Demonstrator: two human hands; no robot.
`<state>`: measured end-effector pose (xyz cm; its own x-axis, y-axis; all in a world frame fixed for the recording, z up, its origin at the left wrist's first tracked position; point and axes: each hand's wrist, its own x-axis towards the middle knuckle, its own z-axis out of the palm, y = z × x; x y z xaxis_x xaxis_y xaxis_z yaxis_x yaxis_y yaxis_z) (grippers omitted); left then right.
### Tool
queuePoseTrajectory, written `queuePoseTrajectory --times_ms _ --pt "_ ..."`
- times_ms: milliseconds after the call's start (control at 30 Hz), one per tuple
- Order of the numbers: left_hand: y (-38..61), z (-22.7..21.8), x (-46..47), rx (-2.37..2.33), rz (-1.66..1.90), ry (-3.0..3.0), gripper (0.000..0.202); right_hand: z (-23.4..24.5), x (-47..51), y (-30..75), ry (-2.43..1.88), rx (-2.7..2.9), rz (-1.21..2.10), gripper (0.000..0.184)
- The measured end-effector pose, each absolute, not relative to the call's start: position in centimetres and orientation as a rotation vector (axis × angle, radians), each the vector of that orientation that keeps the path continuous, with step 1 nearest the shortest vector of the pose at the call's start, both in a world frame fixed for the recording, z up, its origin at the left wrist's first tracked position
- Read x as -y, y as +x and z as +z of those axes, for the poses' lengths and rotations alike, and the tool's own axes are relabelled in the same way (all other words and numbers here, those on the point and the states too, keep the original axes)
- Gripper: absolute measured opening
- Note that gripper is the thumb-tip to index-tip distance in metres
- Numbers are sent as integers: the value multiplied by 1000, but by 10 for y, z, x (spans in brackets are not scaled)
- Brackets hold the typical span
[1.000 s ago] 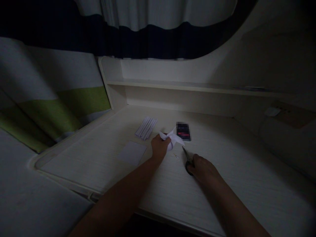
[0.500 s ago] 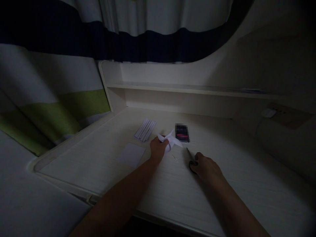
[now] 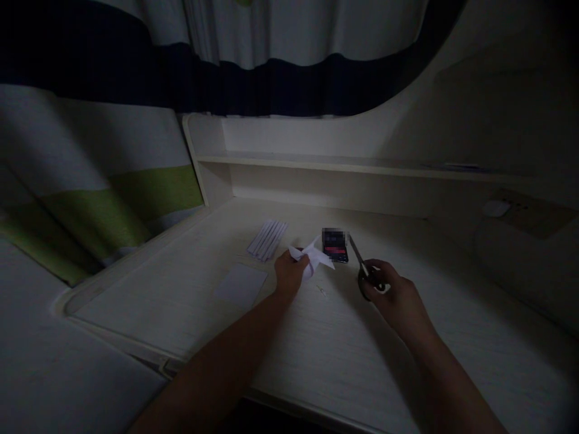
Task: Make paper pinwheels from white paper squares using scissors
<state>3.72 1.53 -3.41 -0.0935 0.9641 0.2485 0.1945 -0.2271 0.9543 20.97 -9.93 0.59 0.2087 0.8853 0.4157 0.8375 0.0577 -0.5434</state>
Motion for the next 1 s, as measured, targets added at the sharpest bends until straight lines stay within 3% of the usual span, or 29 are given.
queuePoseTrajectory --times_ms 333,1000 --pt "40 -32 -7 -1208 1490 1521 19 -2 100 185 -1770 1980 -388 37" --pt "43 -29 3 -1080 1452 1589 17 -3 98 189 -1856 1881 -160 39"
